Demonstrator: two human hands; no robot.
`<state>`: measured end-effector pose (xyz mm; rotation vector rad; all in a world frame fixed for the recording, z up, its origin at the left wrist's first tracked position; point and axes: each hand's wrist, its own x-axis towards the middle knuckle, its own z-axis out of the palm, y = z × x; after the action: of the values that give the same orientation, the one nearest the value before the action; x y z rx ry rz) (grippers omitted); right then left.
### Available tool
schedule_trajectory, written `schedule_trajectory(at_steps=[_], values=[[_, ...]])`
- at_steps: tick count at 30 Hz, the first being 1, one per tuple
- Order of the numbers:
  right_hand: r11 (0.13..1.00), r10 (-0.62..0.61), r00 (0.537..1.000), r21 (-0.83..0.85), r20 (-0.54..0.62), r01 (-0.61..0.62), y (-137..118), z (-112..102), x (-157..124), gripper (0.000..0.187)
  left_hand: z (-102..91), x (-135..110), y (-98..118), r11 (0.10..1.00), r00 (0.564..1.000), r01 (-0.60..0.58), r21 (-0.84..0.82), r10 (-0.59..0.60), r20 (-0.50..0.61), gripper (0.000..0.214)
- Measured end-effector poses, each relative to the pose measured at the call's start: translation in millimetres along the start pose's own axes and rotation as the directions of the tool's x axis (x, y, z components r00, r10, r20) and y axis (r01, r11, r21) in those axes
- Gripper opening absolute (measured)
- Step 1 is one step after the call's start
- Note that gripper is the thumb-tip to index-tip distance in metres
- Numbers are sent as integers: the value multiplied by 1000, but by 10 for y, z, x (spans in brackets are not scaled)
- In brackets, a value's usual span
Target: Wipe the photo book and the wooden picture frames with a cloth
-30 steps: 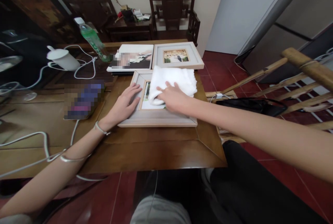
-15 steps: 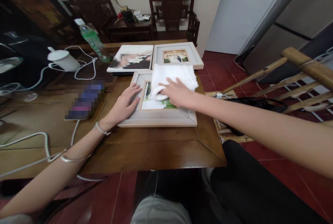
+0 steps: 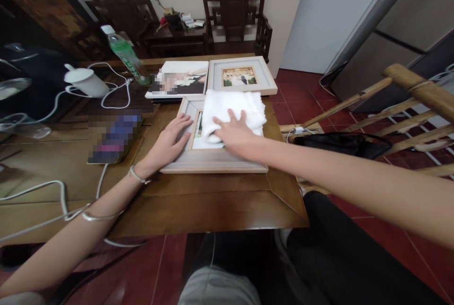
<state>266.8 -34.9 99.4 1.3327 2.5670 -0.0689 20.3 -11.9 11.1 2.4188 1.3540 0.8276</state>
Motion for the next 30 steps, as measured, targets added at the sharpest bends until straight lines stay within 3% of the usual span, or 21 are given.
schedule_trajectory(at_steps=[4, 8, 11, 16, 21, 25, 30], values=[[981, -159, 986, 118, 40, 154, -429, -138, -340, 63, 7, 12, 1, 1000, 1000, 11, -10, -11, -5, 45], [970, -202, 976, 158, 84, 187, -555, -214, -457, 55, 23, 19, -3, 999, 999, 19, -42, -20, -26, 47], [973, -179, 982, 161, 61, 167, -425, -170, -317, 62, 39, 15, -8, 998, 999, 15, -61, -17, -43, 50], [997, 6, 999, 83, 41, -9, -92, -97, 149, 83, 26, 3, 37, 994, 994, 29, -104, -40, -105, 58], [999, 13, 1000, 51, -21, -12, -156, -94, 417, 74, -7, -5, 96, 982, 979, -5, -187, -33, -200, 62], [989, -141, 988, 40, 55, 139, -357, -120, 258, 68, -23, -22, 100, 969, 970, -3, -248, -57, -234, 66], [950, -304, 946, 113, 114, 291, -417, -143, -212, 79, -19, -31, 111, 959, 971, 24, -281, -90, -222, 76]])
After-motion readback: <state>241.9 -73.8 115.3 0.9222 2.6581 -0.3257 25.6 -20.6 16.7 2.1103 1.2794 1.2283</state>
